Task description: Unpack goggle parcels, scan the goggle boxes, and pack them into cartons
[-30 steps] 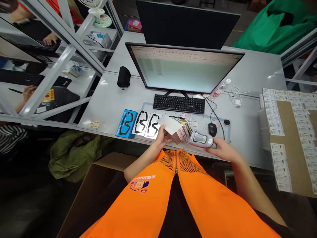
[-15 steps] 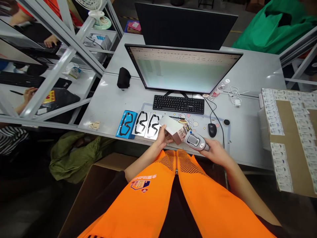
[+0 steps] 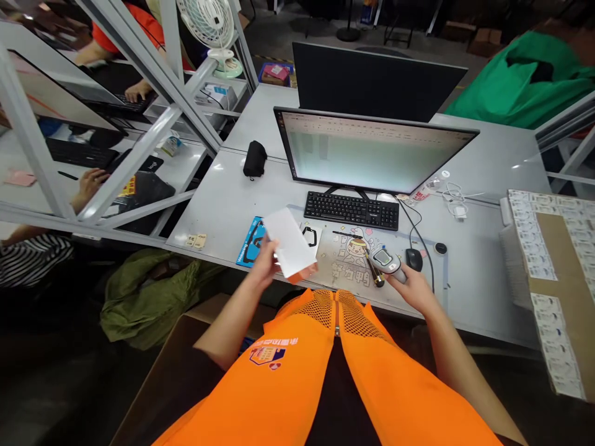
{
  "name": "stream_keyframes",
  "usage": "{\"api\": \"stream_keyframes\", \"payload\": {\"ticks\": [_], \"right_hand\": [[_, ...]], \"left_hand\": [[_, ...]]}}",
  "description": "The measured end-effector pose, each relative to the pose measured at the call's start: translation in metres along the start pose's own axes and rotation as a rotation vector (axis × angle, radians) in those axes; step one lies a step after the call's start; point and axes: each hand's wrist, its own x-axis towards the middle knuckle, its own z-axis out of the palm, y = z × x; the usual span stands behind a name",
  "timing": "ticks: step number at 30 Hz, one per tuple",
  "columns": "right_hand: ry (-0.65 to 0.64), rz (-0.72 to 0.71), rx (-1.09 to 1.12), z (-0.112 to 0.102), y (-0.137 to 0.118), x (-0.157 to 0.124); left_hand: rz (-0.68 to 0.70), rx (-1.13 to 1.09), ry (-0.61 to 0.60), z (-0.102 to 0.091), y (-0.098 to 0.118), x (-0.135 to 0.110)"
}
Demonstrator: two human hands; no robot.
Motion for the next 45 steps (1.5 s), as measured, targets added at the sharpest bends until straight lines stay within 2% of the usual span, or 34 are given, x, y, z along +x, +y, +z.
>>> {"api": "stream_keyframes", "payload": {"ticks": [2, 4, 6, 8, 10, 12, 16, 18, 20, 22, 24, 25, 27, 29, 31, 33, 36, 39, 41, 45], "right_hand": [[0.023, 0.057, -0.002, 0.011, 0.006, 0.004], [0.04, 0.1, 0.008, 0.023, 0.009, 0.006], [0.045, 0.134, 0.008, 0.034, 0.012, 0.006], [0.043, 0.173, -0.009, 0.045, 0.013, 0.006], [0.037, 0.21, -0.038, 0.053, 0.014, 0.005], [0.034, 0.235, -0.066, 0.058, 0.015, 0.004], [0.037, 0.223, -0.067, 0.06, 0.015, -0.001], [0.04, 0.212, -0.063, 0.059, 0.015, -0.002], [0.036, 0.218, -0.062, 0.059, 0.015, -0.001], [0.031, 0.228, -0.058, 0.06, 0.015, 0.003], [0.026, 0.218, -0.045, 0.062, 0.014, 0.009], [0.025, 0.205, -0.034, 0.063, 0.013, 0.011], [0.021, 0.183, -0.016, 0.063, 0.012, 0.016], [0.011, 0.169, 0.001, 0.061, 0.011, 0.017], [0.006, 0.159, 0.015, 0.058, 0.013, 0.017], [0.009, 0.151, 0.026, 0.054, 0.018, 0.015], [0.009, 0.155, 0.024, 0.05, 0.027, 0.013], [-0.01, 0.17, 0.029, 0.042, 0.034, 0.011], [-0.019, 0.162, 0.054, 0.034, 0.038, 0.01], [-0.04, 0.11, 0.105, 0.01, 0.045, 0.006]], "left_hand": [[0.132, 0.267, 0.178, -0.057, 0.038, 0.024], [0.281, 0.645, 0.4, -0.113, 0.07, 0.054], [0.271, 1.021, 0.532, -0.16, 0.09, 0.085], [0.16, 1.242, 0.553, -0.194, 0.096, 0.113], [0.051, 1.344, 0.522, -0.216, 0.092, 0.136], [0.0, 1.385, 0.498, -0.23, 0.082, 0.154], [0.062, 1.363, 0.514, -0.239, 0.072, 0.18], [0.188, 1.332, 0.547, -0.225, 0.072, 0.181], [0.376, 1.272, 0.503, -0.188, 0.068, 0.171], [0.556, 1.183, 0.291, -0.13, 0.053, 0.148], [0.673, 1.117, 0.083, -0.061, 0.023, 0.12], [0.68, 1.109, -0.018, -0.029, 0.005, 0.107], [0.616, 1.101, -0.099, 0.025, -0.032, 0.086], [0.53, 1.103, -0.135, 0.058, -0.063, 0.075], [0.488, 1.112, -0.166, 0.075, -0.084, 0.071], [0.507, 1.139, -0.212, 0.083, -0.097, 0.069], [0.517, 1.194, -0.279, 0.095, -0.109, 0.061], [0.417, 1.232, -0.288, 0.106, -0.119, 0.046], [0.402, 1.21, -0.31, 0.106, -0.122, 0.034], [0.586, 1.017, -0.48, 0.088, -0.114, 0.013]]}}
